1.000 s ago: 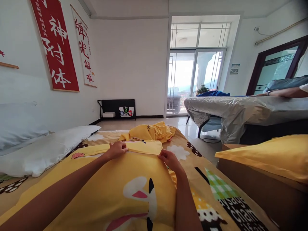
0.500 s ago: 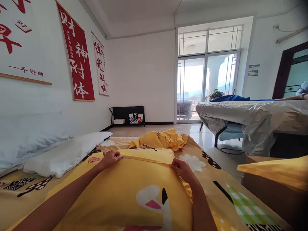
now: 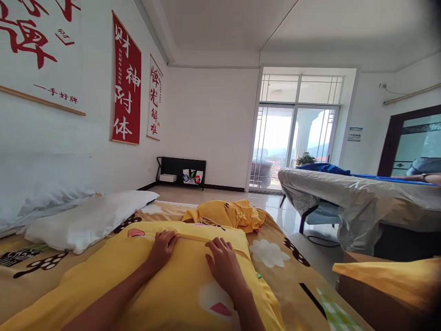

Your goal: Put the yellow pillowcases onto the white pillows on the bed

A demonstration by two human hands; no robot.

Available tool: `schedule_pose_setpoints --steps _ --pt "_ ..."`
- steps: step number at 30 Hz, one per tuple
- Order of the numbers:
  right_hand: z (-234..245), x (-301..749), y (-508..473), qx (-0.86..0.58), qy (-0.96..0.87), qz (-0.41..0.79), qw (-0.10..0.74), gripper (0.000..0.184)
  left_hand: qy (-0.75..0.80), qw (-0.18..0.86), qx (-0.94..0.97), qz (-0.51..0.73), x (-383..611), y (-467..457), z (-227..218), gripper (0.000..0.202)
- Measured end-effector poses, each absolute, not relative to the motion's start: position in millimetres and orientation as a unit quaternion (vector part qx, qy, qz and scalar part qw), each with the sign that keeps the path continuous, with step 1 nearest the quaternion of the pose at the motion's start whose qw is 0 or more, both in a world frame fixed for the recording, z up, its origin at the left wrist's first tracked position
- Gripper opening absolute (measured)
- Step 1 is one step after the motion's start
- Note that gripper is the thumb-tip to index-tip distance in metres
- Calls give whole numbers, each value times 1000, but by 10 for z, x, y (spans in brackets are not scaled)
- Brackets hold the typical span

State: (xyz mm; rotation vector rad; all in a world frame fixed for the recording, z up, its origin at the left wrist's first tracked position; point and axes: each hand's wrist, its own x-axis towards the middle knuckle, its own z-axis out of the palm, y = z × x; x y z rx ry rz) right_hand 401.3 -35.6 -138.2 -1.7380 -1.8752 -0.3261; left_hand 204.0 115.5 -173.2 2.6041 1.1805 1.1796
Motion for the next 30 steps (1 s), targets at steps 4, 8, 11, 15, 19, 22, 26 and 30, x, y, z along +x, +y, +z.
schedule_pose_setpoints --steps 4,8,11,15,19,22,26,30 --pt "-1467 3617 -164 -630 -721 -164 238 30 371 -58 829 416 2063 1080 -1844 30" --pt "-1373 3410 204 -668 -702 -151 196 32 392 -130 800 434 2050 1038 -1900 28" --pt "-1284 3295 513 -684 -698 -138 163 31 385 -137 803 434 2038 1074 -1970 25" --pt "-1382 3234 702 -667 -712 -138 170 29 350 -75 820 446 2046 1126 -2050 26" --pt "-1624 3303 682 -664 -693 -145 239 34 339 -7 822 457 2057 1140 -2102 32" --pt "-1701 3362 675 -657 -681 -128 298 31 339 4 816 469 2060 1155 -2133 36" --pt "-1671 3396 675 -653 -680 -92 319 29 341 4 813 471 2053 1157 -2145 37" --pt "-1640 3409 624 -644 -689 -93 319 26 334 -6 823 459 2034 1117 -2120 38"
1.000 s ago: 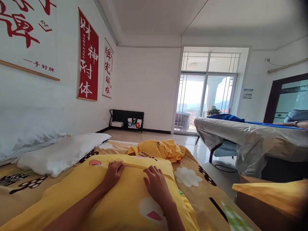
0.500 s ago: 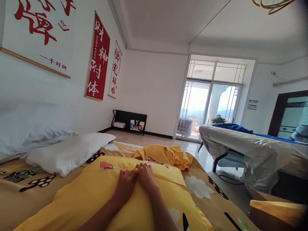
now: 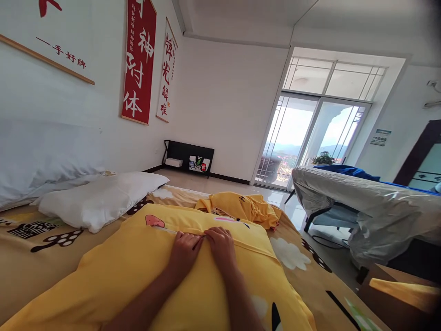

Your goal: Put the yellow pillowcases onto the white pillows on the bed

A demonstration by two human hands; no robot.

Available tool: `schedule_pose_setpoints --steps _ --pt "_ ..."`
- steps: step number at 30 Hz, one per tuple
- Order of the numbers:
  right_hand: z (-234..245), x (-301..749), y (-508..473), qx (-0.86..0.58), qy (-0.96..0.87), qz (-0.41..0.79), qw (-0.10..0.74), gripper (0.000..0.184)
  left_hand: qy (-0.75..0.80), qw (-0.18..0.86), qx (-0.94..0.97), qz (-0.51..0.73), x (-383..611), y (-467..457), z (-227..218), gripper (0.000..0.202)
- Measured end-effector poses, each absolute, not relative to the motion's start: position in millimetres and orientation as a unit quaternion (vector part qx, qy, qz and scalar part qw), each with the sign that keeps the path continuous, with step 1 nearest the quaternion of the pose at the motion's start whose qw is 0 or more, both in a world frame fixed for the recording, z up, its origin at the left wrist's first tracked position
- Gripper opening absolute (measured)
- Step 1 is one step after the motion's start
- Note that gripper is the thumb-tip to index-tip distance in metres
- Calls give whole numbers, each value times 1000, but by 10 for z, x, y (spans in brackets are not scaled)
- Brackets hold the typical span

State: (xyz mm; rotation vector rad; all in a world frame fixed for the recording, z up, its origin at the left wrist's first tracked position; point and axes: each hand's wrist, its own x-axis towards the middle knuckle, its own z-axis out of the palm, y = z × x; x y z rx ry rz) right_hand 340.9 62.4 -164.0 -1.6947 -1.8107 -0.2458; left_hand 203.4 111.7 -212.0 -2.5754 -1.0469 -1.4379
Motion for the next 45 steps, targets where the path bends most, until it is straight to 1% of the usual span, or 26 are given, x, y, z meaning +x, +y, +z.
schedule_pose_setpoints --steps 6,10,13,18,24,28,32,38,42,45 --pt "-1658 3375 571 -655 -678 -106 316 26 -352 -5 -826 -441 2015 1075 -2072 36" --pt "-1680 3373 581 -655 -669 -84 341 27 -350 -20 -830 -434 2023 1082 -2074 35" --pt "-1689 3383 591 -653 -665 -70 356 28 -340 -4 -837 -428 2048 1088 -2088 35" --pt "-1685 3374 597 -656 -667 -72 346 30 -352 15 -843 -406 2085 1061 -2085 33" --pt "-1658 3358 576 -649 -678 -54 341 31 -372 -13 -849 -376 2183 964 -1992 34" --pt "-1655 3393 569 -648 -676 -41 348 33 -389 -32 -851 -353 2317 886 -1903 30" --pt "-1684 3430 573 -657 -646 -50 386 29 -395 -72 -835 -376 2352 874 -1839 28" --pt "-1704 3453 543 -659 -627 -83 408 25 -433 -143 -782 -424 2175 976 -1779 27" --pt "-1707 3463 551 -656 -622 -85 419 24 -446 -168 -749 -460 2012 1088 -1740 25" --pt "-1725 3473 567 -649 -622 -84 430 24 -458 -171 -747 -451 1857 1214 -1664 23"
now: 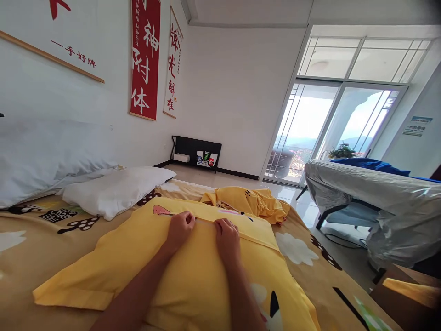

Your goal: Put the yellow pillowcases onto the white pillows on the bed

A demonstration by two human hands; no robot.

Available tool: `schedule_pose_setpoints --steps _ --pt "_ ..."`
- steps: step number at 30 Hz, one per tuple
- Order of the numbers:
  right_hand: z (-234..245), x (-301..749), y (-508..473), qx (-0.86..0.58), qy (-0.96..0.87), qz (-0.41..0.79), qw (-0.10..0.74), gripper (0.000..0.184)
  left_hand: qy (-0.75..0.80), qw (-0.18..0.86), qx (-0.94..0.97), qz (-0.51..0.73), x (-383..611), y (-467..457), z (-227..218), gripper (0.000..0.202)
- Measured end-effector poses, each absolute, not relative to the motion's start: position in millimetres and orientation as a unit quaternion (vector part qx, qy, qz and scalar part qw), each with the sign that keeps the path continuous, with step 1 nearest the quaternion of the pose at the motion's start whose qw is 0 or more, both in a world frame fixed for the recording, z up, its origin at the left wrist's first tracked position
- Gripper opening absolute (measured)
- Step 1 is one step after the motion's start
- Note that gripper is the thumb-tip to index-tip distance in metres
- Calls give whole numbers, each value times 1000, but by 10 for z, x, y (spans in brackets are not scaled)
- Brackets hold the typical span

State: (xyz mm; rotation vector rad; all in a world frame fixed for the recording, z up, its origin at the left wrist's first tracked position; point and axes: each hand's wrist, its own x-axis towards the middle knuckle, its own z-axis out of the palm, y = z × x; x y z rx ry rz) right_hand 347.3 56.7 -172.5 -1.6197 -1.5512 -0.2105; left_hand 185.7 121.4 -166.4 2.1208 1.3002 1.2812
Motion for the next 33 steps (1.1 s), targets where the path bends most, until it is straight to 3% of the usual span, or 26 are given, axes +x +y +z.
schedule_pose_setpoints --steps 8,16,24,30,33 --pt "-1796 3512 621 -667 -573 -127 460 29 475 164 750 429 1173 1659 -1518 20" --pt "-1830 3545 632 -654 -578 -143 467 36 441 251 759 408 678 1779 -1564 24" --pt "-1806 3565 624 -655 -585 -152 453 37 525 30 794 306 547 1748 -1471 28" --pt "-1798 3564 622 -661 -582 -142 452 37 541 -67 789 284 654 1694 -1474 23" --pt "-1796 3576 625 -663 -574 -136 461 39 525 -53 801 283 682 1672 -1463 19"
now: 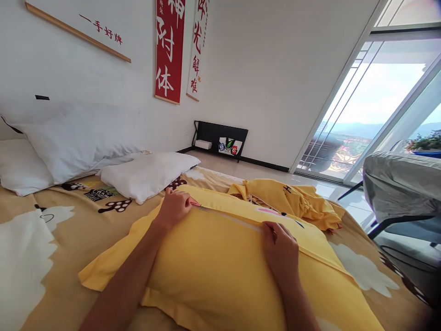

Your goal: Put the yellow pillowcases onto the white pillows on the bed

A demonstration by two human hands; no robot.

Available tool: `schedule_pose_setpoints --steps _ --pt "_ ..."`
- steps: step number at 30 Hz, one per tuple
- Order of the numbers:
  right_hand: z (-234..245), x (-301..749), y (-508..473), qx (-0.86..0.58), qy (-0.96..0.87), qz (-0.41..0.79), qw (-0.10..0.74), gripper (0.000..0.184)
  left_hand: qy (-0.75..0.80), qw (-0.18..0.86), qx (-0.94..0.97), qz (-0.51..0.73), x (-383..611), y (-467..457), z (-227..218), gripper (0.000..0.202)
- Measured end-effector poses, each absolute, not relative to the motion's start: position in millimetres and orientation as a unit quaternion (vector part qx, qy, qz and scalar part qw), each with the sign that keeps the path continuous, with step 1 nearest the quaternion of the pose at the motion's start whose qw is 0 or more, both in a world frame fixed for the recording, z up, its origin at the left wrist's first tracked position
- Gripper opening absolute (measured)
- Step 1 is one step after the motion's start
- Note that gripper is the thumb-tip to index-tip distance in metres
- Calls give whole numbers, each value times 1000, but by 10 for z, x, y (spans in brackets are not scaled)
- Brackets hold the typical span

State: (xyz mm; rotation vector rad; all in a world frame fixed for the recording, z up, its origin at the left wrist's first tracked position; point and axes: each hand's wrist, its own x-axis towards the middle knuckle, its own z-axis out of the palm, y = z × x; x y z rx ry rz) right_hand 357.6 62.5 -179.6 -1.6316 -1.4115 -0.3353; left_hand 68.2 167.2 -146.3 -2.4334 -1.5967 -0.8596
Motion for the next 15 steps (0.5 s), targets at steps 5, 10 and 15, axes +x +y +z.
schedule_pose_setpoints --steps 5,10,15 --pt "-1800 3584 634 -660 -575 -133 465 40 -509 -42 -816 -270 649 1688 -1464 11" --pt "-1801 3578 637 -665 -575 -137 457 40 -480 -45 -823 -300 650 1742 -1514 26" --pt "-1805 3575 632 -655 -578 -141 467 38 -454 -1 -834 -313 708 1782 -1578 21"
